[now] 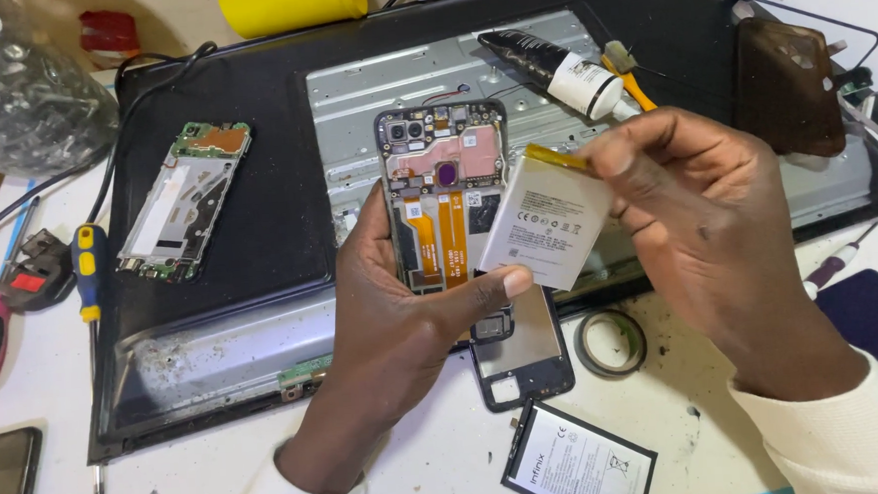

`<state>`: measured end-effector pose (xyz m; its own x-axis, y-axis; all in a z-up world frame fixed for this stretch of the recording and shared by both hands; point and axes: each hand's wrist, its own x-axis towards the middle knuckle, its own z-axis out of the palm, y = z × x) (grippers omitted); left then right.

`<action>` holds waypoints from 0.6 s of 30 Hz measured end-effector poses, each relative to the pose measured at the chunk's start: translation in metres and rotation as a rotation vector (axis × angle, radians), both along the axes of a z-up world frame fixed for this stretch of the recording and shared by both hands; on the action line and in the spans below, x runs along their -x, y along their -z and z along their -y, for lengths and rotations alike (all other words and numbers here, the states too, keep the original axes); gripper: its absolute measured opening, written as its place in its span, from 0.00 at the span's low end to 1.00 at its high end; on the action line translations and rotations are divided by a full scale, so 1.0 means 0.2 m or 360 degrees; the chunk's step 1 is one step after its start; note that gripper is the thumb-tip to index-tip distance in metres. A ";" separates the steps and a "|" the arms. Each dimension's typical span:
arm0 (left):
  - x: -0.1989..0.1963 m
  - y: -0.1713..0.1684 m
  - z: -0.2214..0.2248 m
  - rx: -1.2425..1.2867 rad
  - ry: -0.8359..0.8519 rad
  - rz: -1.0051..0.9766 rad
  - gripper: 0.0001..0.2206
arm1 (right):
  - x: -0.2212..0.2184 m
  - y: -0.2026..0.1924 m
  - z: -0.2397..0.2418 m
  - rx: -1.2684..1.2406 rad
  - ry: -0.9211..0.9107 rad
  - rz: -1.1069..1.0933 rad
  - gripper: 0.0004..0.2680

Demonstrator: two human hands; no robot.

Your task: Finalizing the repair of a smartphone by connecting internal ribbon cables, installing the battery, and reassembling the phone's casing.

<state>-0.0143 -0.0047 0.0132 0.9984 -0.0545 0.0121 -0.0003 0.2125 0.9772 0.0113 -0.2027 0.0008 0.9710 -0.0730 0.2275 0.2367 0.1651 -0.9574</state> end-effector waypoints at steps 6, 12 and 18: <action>-0.04 0.04 -0.02 0.0368 -0.0130 0.0089 0.35 | 0.02 -0.03 -0.03 -0.0092 -0.0223 0.0016 0.16; -0.05 0.05 -0.03 0.0241 -0.0185 0.0126 0.32 | 0.01 -0.01 -0.04 -0.0253 -0.0171 -0.0084 0.07; -0.04 0.03 -0.03 0.0143 -0.0173 0.0099 0.33 | 0.01 -0.01 -0.01 -0.0240 -0.0198 -0.0044 0.10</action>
